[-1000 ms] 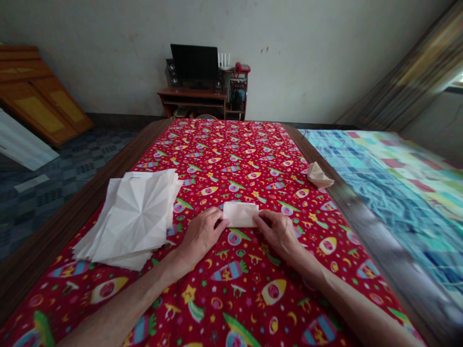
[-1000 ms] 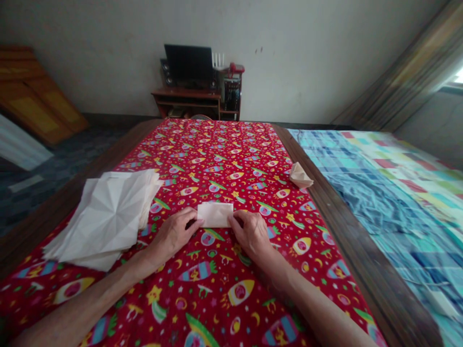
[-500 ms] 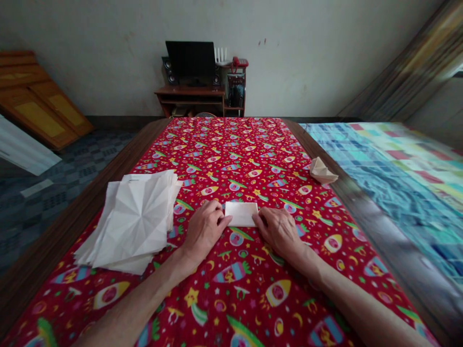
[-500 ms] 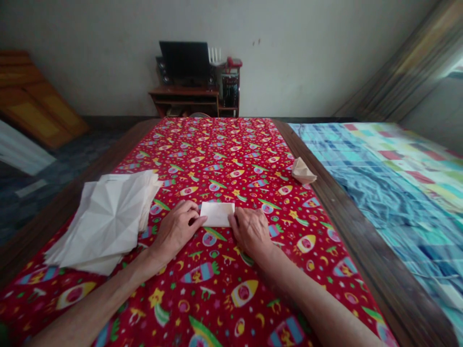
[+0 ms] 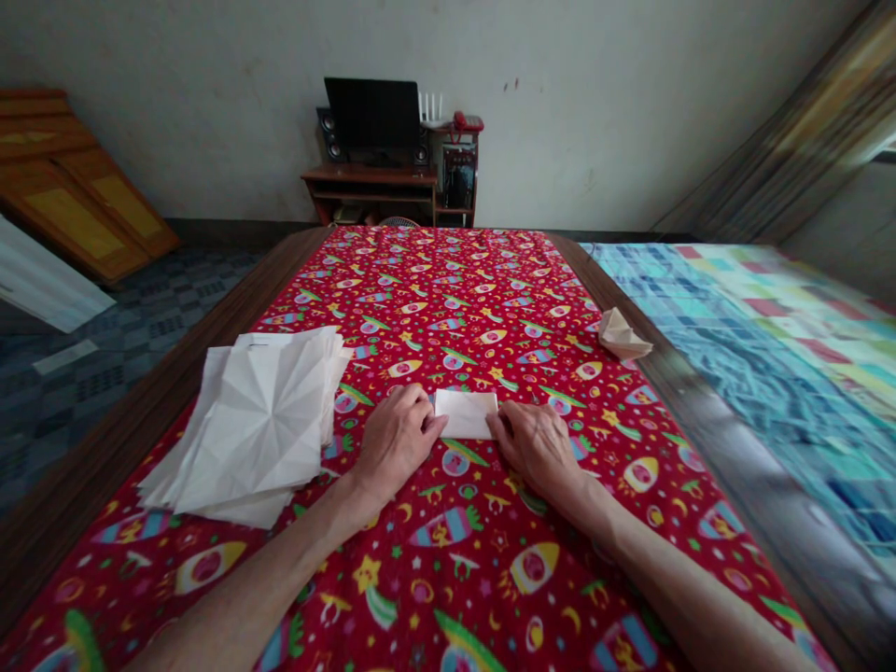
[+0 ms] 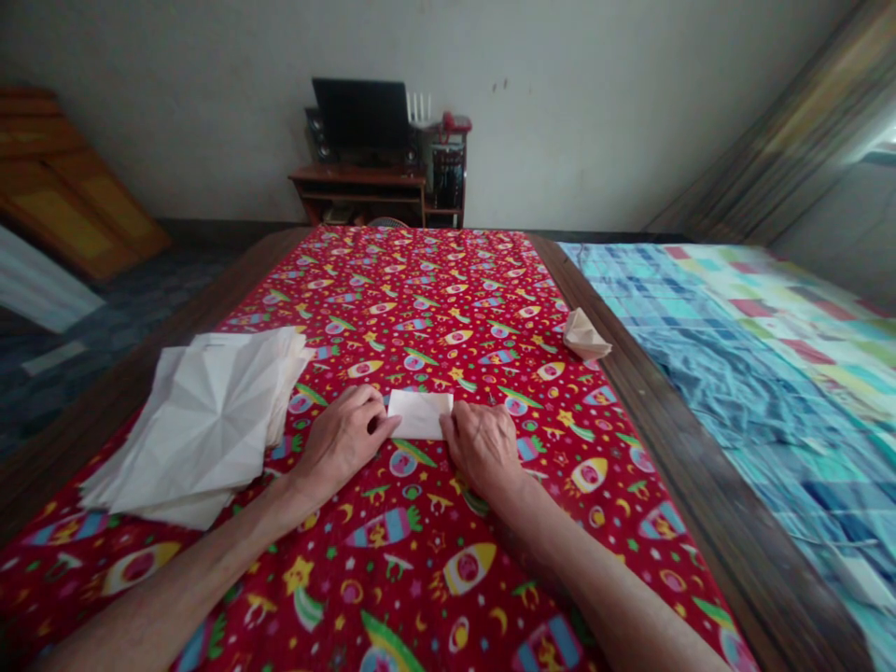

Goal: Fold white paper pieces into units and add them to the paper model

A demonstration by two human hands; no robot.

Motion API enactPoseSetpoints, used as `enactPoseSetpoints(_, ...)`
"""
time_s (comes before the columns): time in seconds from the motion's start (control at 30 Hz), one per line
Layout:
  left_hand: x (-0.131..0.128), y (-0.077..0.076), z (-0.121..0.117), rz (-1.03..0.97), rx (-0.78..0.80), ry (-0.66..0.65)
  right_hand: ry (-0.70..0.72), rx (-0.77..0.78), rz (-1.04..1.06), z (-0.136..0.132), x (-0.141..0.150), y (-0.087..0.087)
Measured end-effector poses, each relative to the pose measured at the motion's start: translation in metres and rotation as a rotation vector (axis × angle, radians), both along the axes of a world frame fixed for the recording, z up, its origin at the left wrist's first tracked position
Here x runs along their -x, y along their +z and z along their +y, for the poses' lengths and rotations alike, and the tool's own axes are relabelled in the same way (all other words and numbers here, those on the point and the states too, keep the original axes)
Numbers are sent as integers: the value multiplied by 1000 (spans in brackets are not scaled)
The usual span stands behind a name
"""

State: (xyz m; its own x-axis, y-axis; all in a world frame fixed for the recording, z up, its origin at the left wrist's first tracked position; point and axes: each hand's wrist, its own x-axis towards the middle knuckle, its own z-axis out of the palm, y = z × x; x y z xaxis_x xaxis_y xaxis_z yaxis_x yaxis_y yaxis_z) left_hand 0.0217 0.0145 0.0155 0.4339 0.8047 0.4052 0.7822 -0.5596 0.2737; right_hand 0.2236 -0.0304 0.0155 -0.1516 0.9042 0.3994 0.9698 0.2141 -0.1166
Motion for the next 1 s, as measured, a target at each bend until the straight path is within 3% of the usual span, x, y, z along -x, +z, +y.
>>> enactPoseSetpoints(0.3,0,-3,1,-43,-68,6,-2,28,-6,-1,0,0)
enactPoseSetpoints(0.47,-8,-5,-7,46,-113,-347,10,-24,-12,-1,-1,-5)
enactPoseSetpoints(0.53,-12,-6,-13,90,-82,-434,8,-48,-18,0,-2,-7)
enactPoseSetpoints(0.73,-17,-8,-27,119,31,-414,0,-75,-10,-2,-1,-7)
enactPoseSetpoints(1.0,-17,-4,-28,161,51,-412,10,-56,30,1,-2,-7)
